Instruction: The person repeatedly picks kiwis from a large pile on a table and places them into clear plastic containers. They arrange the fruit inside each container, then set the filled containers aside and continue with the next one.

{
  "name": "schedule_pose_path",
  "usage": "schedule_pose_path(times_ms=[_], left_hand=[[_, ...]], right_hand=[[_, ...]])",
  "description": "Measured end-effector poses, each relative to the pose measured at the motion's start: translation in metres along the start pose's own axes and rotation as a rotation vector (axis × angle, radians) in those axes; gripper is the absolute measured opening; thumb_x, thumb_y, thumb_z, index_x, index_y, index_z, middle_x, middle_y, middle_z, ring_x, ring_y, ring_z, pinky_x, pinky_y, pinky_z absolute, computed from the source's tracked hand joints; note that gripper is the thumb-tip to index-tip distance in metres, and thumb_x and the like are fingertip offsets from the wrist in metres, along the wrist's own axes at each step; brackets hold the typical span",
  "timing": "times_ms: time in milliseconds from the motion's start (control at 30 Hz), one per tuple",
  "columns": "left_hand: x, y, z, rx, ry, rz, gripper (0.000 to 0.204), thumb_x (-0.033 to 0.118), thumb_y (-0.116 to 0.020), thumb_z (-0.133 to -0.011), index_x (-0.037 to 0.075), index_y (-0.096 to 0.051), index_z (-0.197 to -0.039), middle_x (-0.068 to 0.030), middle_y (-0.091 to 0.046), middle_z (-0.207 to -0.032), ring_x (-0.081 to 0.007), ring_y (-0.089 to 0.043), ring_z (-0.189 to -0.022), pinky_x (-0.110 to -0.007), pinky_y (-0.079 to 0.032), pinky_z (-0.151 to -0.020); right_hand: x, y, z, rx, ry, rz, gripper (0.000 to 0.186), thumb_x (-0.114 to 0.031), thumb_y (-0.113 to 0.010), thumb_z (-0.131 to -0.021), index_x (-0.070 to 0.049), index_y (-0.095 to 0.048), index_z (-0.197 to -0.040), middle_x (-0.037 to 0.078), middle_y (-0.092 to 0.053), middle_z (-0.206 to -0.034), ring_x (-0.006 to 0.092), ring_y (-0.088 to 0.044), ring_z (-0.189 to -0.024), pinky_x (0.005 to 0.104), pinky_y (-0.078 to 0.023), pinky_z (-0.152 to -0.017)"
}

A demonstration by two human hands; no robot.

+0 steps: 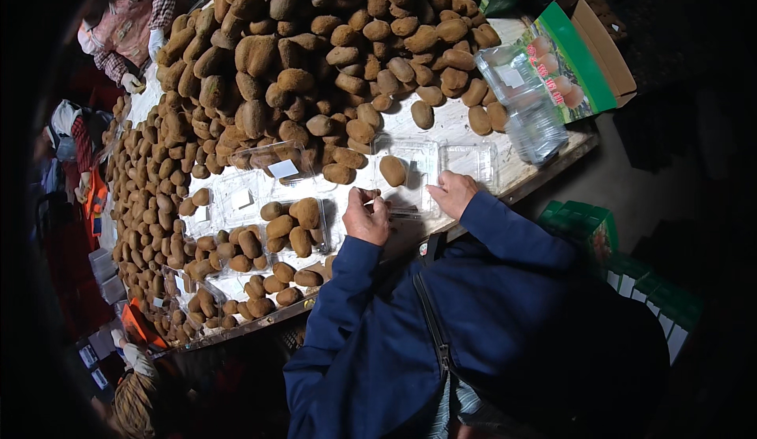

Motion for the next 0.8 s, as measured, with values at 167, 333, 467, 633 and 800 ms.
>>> schedule_pose_path(times_ms=[167, 333, 467, 633, 800], left_hand=[[-0.004, 0.019, 0.018, 0.022, 0.005, 0.216, 0.013, -0.009, -0.051, -0.089, -0.001, -0.048, -0.099, -0.015, -0.067, -0.101, -0.0191, -0.07, -0.089, -0.028, -0.054, -0.077], [-0.017, 0.035, 0.023, 0.027, 0.013, 0.267, 0.021, -0.013, -0.046, -0.089, 0.004, -0.046, -0.103, -0.0125, -0.062, -0.111, -0.0199, -0.069, -0.097, -0.026, -0.059, -0.062], [-0.009, 0.051, 0.031, 0.055, 0.027, 0.271, 0.019, -0.012, -0.047, -0.09, 0.001, -0.045, -0.103, -0.0143, -0.062, -0.111, -0.02, -0.068, -0.101, -0.027, -0.059, -0.071], [0.025, 0.06, 0.05, 0.089, -0.06, 0.096, 0.02, -0.012, -0.048, -0.09, -0.001, -0.047, -0.108, -0.0146, -0.063, -0.109, -0.0207, -0.068, -0.101, -0.03, -0.053, -0.084], [0.042, 0.076, 0.072, 0.187, -0.081, -0.057, 0.024, -0.01, -0.051, -0.087, -0.003, -0.053, -0.11, -0.0158, -0.066, -0.104, -0.0208, -0.068, -0.1, -0.029, -0.053, -0.083]], right_hand=[[-0.011, -0.012, 0.004, 0.1, 0.08, -0.099, 0.043, -0.032, -0.069, -0.089, 0.002, -0.057, -0.113, 0.022, -0.066, -0.079, 0.0397, -0.065, -0.078, 0.0464, -0.051, -0.069], [-0.012, -0.013, 0.002, 0.045, 0.103, -0.179, 0.061, -0.027, -0.072, -0.087, -0.001, -0.046, -0.136, 0.016, -0.067, -0.076, 0.0277, -0.065, -0.07, 0.0401, -0.051, -0.066], [-0.003, -0.014, 0.005, -0.02, 0.038, -0.149, 0.056, -0.026, -0.072, -0.087, 0.0, -0.05, -0.131, 0.016, -0.066, -0.076, 0.0279, -0.065, -0.072, 0.0382, -0.052, -0.069], [-0.009, -0.018, 0.005, 0.02, 0.099, -0.179, 0.046, -0.021, -0.07, -0.089, 0.0, -0.055, -0.127, 0.017, -0.068, -0.089, 0.028, -0.066, -0.077, 0.038, -0.053, -0.072], [-0.024, -0.023, 0.004, 0.042, 0.137, -0.248, 0.042, -0.017, -0.067, -0.09, -0.002, -0.055, -0.127, 0.017, -0.067, -0.097, 0.0276, -0.066, -0.086, 0.0366, -0.054, -0.078]])
Point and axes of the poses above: each hand's wrist, its own z-axis away from the middle knuckle, its own y-axis out of the back of the hand, x = y × z, the point moved 10 cm from there along -z, towards the middle knuckle
